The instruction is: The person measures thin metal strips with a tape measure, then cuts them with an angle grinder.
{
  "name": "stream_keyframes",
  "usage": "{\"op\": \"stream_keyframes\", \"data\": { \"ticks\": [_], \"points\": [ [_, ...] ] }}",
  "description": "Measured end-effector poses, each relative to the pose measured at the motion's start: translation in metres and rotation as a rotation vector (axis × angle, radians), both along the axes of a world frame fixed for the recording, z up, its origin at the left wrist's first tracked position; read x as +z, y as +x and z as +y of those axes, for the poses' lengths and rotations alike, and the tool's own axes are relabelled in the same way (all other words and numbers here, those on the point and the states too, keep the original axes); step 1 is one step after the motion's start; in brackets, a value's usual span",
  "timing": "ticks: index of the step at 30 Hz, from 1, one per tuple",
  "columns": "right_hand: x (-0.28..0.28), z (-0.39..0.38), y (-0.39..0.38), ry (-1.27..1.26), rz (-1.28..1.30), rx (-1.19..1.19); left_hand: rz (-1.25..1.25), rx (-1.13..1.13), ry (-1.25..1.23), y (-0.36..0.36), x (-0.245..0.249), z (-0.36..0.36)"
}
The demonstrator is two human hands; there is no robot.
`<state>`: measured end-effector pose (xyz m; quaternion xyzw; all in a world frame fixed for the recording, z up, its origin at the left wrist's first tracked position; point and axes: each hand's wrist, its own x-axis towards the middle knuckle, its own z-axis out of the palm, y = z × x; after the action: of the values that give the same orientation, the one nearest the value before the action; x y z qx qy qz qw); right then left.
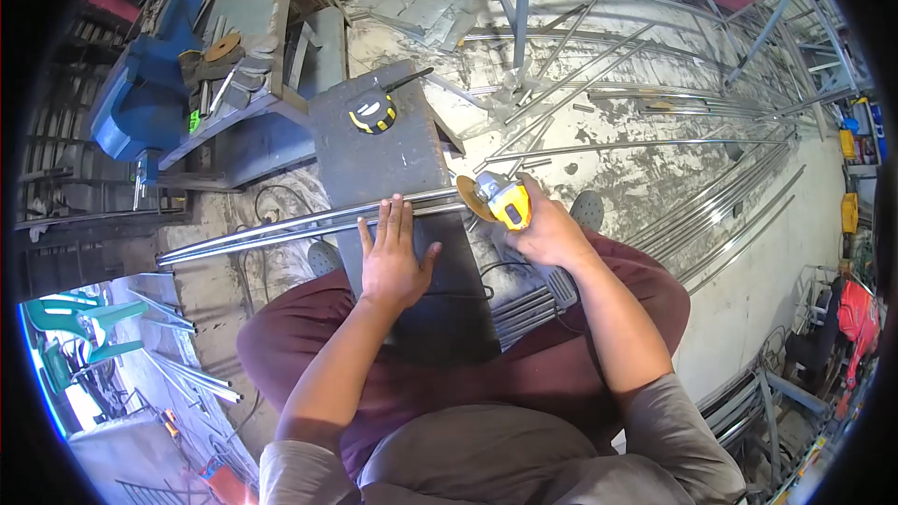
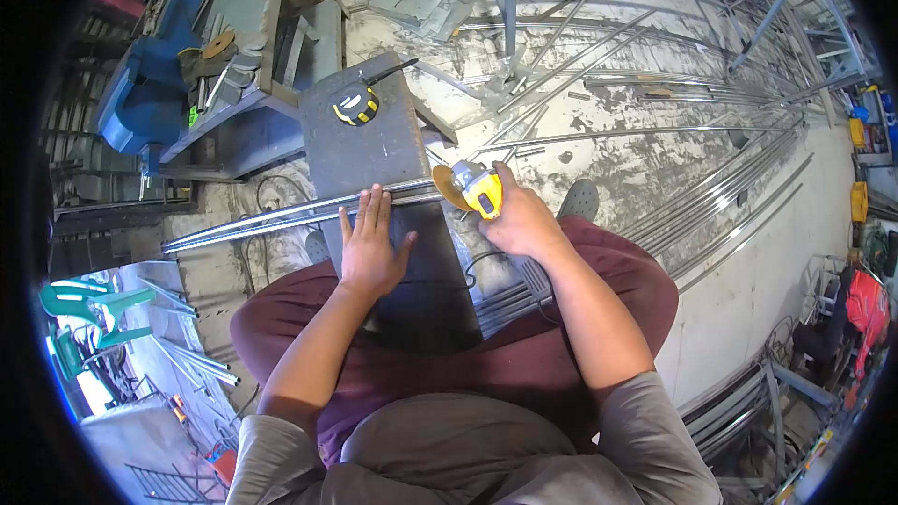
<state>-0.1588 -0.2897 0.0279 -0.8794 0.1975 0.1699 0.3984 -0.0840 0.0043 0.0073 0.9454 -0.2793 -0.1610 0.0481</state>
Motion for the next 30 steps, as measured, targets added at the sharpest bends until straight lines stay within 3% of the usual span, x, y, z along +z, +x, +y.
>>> {"op": "stream_keyframes", "data": {
  "ticks": [10,17,19,21,23,25,28,30],
  "points": [
    [-0.001,0.028,0.027,-0.028,-0.013,-0.118,-0.093,0.024,0.034,0.072,-0.017,-0.032],
    [-0.015,0.024,0.027,-0.034,0.038,-0.152,-0.317,0.054,0.056,0.114,-0.036,-0.045],
    [-0.026,0.012,0.021,-0.057,0.078,-0.100,-0.507,0.022,0.111,0.128,-0.040,-0.022],
    [-0.017,0.008,0.018,-0.037,0.085,-0.175,-0.531,0.075,0.095,0.143,-0.035,0.033],
    [-0.015,-0.002,0.014,-0.047,0.044,-0.216,-0.398,0.236,-0.025,0.158,-0.033,0.094],
    [-0.016,-0.009,0.013,-0.022,0.022,-0.293,-0.120,0.294,0.371,0.174,-0.027,0.138],
    [-0.024,-0.022,0.012,-0.019,-0.109,-0.355,0.037,0.173,0.334,0.203,0.001,0.159],
    [-0.015,-0.027,0.016,0.060,-0.148,-0.425,-0.160,0.188,0.165,0.212,0.062,0.148]
  ]
}}
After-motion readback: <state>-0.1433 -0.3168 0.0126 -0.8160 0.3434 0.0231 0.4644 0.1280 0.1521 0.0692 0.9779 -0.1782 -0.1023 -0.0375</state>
